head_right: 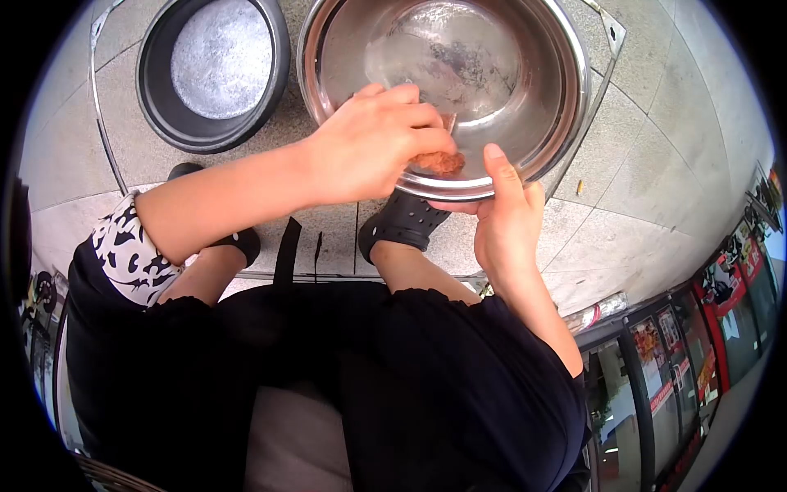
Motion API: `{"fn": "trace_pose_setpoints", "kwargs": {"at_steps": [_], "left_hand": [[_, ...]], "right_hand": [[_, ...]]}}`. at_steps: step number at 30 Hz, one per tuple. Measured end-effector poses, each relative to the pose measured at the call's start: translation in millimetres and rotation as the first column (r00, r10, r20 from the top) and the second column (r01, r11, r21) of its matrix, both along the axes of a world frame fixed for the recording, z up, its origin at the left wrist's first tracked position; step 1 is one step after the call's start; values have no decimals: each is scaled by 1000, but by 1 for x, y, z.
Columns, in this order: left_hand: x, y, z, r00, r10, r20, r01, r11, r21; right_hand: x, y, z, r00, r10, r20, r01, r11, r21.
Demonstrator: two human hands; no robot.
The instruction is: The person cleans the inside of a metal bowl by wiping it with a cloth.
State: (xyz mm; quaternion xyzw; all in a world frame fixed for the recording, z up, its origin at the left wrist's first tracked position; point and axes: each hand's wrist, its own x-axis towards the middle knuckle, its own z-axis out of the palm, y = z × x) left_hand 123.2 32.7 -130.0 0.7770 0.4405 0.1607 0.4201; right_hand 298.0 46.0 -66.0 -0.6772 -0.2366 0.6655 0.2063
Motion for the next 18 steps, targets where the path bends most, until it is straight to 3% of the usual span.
{"fn": "trace_pose_setpoints", "kwargs": {"at_steps": [2,4,6,10,12,14,15,16,18], "left_hand": [[-22,8,-6,963,-197,-183,224,964,145],[-38,25,4,791,-308,-529,487,840,239],[-45,40,26,655,-306,-691,576,794,194],[-30,39,46,598,-343,-724,538,841,46],[-15,27,33,780,-425,-460,395,904,-167],[3,13,26,965,-210,-155,186,970,-156],[11,12,26,990,-127,-57,105,952,-286],[16,14,25,991,-125,-52,105,951,-289],[18,29,32,996,79,52,-35,816,-577]], "right_hand": [[0,-1,3,1000,-32,0,32,999,4],[1,-1,6,997,65,32,-66,998,17],[0,0,8,998,56,35,-56,998,9],[2,0,11,994,60,89,-67,995,78],[4,-2,11,997,46,69,-51,996,74],[5,-2,11,994,110,0,-110,993,-46],[3,0,12,985,172,16,-170,981,-90],[2,1,13,985,174,19,-171,981,-95],[-3,3,15,969,242,42,-236,965,-117]]}}
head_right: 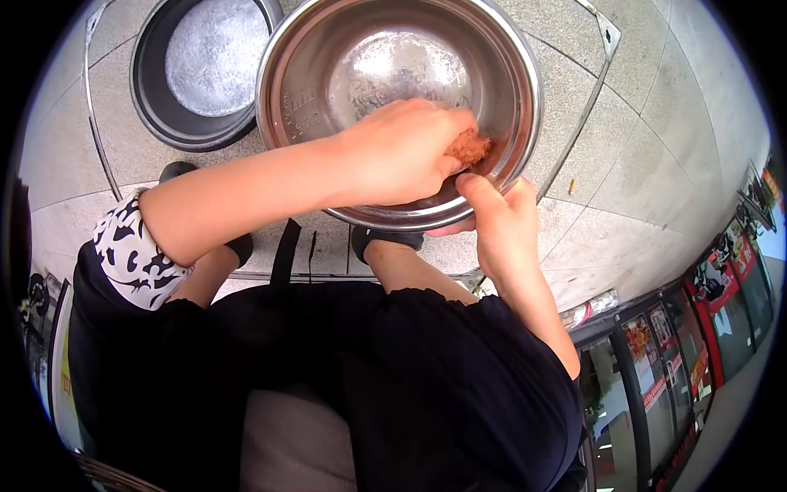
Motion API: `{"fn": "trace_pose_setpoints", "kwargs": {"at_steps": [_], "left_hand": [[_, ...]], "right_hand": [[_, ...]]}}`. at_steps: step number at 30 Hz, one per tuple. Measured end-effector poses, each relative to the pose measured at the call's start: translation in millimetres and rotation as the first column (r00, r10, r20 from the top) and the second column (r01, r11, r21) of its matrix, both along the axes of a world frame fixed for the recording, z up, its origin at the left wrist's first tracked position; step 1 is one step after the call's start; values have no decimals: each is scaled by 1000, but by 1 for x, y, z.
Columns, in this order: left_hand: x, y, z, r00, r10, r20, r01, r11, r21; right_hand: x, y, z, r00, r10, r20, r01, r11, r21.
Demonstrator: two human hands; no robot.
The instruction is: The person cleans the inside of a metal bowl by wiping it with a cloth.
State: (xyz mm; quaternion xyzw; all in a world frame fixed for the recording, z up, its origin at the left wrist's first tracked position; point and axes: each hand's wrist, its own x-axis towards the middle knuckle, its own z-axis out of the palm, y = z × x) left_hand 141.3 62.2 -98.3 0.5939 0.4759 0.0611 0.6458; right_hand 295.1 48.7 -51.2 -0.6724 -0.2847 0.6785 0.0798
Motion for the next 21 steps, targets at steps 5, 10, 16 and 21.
{"fn": "trace_pose_setpoints", "kwargs": {"at_steps": [5,10,16,21], "left_hand": [[-23,14,-19,942,252,-224,26,609,792],[-54,12,19,586,-54,-809,777,322,541],[-26,-8,-20,911,17,-411,349,497,794],[1,-8,-39,956,-129,-264,282,651,705]], "right_hand": [[-5,7,6,999,28,17,-27,998,-48],[0,11,10,1000,20,-5,-21,997,-68],[-3,7,7,999,34,13,-33,997,-76],[-11,8,7,999,43,9,-43,997,-68]]}}
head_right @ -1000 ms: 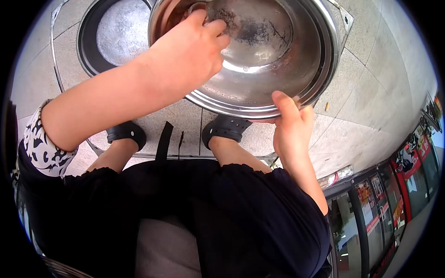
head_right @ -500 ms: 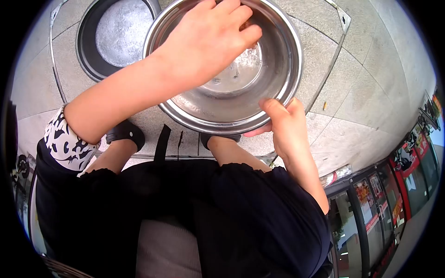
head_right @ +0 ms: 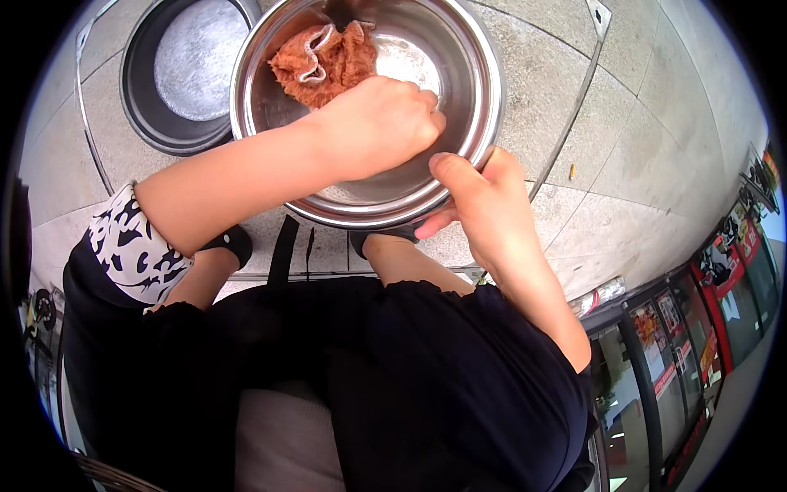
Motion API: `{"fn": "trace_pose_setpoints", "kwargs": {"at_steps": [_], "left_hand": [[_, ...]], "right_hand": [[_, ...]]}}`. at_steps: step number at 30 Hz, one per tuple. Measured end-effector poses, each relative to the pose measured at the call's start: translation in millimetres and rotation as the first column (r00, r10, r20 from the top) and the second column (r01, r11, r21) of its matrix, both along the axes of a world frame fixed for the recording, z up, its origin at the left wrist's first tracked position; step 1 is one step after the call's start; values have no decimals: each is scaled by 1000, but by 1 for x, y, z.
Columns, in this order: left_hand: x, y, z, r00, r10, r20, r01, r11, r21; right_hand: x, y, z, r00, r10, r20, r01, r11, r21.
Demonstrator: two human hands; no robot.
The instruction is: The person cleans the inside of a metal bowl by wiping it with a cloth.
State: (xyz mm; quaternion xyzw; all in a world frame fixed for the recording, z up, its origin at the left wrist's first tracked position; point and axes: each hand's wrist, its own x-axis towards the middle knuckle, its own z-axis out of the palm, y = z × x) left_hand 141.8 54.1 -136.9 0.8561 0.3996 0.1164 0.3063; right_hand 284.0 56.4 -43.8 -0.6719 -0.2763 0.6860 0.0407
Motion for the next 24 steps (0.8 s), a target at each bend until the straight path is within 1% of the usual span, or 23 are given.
{"fn": "trace_pose_setpoints", "kwargs": {"at_steps": [1,2,3,4,5,7,8,9,11,12,13,15,16,17,19,20,21,23,24], "left_hand": [[4,0,-3,999,-50,15,50,998,-39],[1,6,-7,999,-4,48,6,999,-34],[2,13,-13,999,42,34,-41,999,-12],[3,15,-15,993,97,61,-97,995,1],[4,17,-16,985,149,89,-151,988,17],[13,-5,-18,970,113,217,-128,990,55],[12,-8,-16,972,88,218,-103,993,59],[10,-3,-20,972,84,221,-99,993,58],[0,19,-32,969,222,111,-235,964,121],[-6,25,-33,960,258,105,-270,954,128],[-2,14,-28,962,252,108,-264,957,122],[8,-15,-16,985,95,143,-87,994,-61],[13,-24,-16,987,92,135,-92,996,-5],[10,-18,-17,987,92,129,-92,996,-7],[2,5,-22,962,230,147,-217,971,-100],[2,8,-20,959,239,150,-231,971,-69],[6,1,-18,959,240,151,-230,970,-81],[12,-11,-13,946,206,252,-215,977,8],[11,-13,-11,965,143,221,-159,985,61]], "right_hand": [[0,-1,0,1000,1,2,-1,1000,2],[1,-2,0,1000,-6,5,6,1000,-6],[2,-2,-1,998,61,26,-62,998,27],[2,0,-1,991,127,49,-130,989,67],[2,2,0,992,119,48,-122,990,73],[0,3,3,996,-80,30,79,997,25],[-2,0,3,997,-55,59,51,997,63],[0,0,2,996,-59,62,55,997,62],[4,-3,0,999,31,37,-32,999,24],[6,-6,-1,999,22,39,-23,1000,21],[8,-8,-1,998,33,47,-32,999,-4],[10,-7,-4,997,66,52,-64,998,-28],[11,-7,-5,996,74,42,-73,997,-22],[11,-7,-5,997,73,36,-73,997,-24],[9,-5,-2,977,162,141,-174,982,77],[10,-3,-1,979,133,156,-147,986,83],[9,-4,2,978,135,157,-147,986,72],[5,-1,6,997,20,79,-28,995,99],[4,-4,4,998,-5,56,-1,994,113]]}}
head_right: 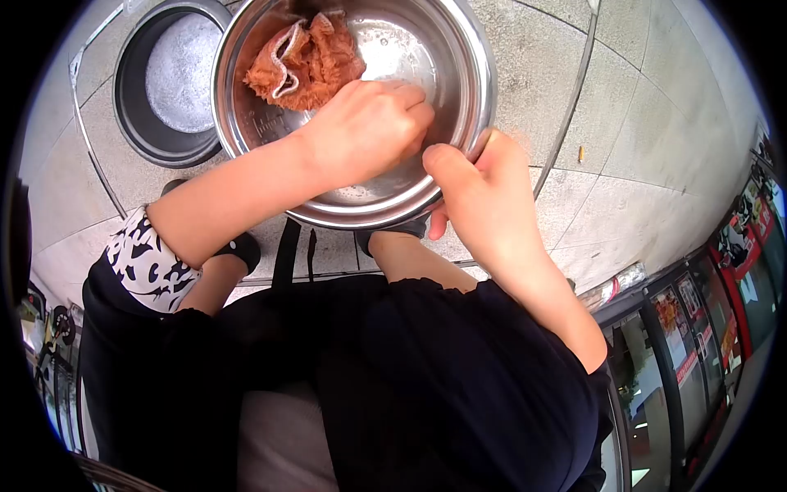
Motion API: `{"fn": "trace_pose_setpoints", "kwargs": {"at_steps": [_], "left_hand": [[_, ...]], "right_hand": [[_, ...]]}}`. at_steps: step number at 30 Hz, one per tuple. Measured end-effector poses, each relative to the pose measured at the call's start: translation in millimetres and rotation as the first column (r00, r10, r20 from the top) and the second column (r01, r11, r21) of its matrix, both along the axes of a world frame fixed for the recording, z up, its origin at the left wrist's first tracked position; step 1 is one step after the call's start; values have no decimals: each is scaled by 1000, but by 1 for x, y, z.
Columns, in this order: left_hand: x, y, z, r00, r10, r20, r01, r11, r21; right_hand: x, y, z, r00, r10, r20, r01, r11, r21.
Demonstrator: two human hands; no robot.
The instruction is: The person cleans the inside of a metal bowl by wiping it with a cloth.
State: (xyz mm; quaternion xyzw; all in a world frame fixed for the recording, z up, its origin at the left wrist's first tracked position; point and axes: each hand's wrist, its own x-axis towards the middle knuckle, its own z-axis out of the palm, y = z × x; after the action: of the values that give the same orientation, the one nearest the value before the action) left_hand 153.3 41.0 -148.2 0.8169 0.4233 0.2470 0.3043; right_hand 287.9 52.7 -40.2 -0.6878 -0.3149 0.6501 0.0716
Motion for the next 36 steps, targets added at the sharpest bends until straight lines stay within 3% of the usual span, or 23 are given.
{"fn": "trace_pose_setpoints", "kwargs": {"at_steps": [1,3,7,8,13,15,17,18,20,21,23,25,28,33,36], "left_hand": [[-4,9,-8,1000,2,-6,-2,1000,8],[-14,26,-15,981,174,-85,-177,983,-38],[-7,-3,-6,999,25,-22,-29,980,-198],[-4,-12,1,999,27,44,-20,987,-162],[-5,15,-3,990,93,-109,-121,951,-284],[1,-3,-3,997,72,4,-71,983,-171],[-3,1,-8,999,48,-4,-48,994,-99],[-9,15,-13,993,101,-53,-106,987,-118],[-18,30,-13,978,151,-144,-183,952,-246],[-15,22,-20,978,177,-105,-189,976,-108],[-5,-5,-7,997,83,4,-81,976,-200],[-2,-9,-8,997,57,-42,-63,985,-163],[-11,22,-6,977,178,-115,-201,947,-249],[-5,-3,-1,996,84,-38,-90,973,-214],[-11,22,-12,974,217,-65,-225,956,-187]], "right_hand": [[3,-3,-2,998,50,50,-49,998,-25],[3,-2,-2,991,128,40,-126,991,-40],[3,-1,-2,995,95,-14,-96,987,-132],[2,-2,-2,994,107,11,-105,988,-115],[0,2,0,995,81,52,-79,996,-29],[0,3,1,999,40,21,-39,998,-40],[3,-1,-3,991,114,75,-110,992,-64],[2,-2,-3,979,170,110,-166,985,-42],[0,0,2,990,122,72,-115,989,-91],[-1,3,4,996,82,30,-78,991,-112],[0,0,2,993,115,27,-113,991,-73],[0,-1,-2,992,116,45,-111,990,-91],[0,2,-1,986,152,72,-150,988,-30],[3,-2,-4,990,116,78,-113,993,-40],[3,-2,-2,980,160,117,-161,987,2]]}}
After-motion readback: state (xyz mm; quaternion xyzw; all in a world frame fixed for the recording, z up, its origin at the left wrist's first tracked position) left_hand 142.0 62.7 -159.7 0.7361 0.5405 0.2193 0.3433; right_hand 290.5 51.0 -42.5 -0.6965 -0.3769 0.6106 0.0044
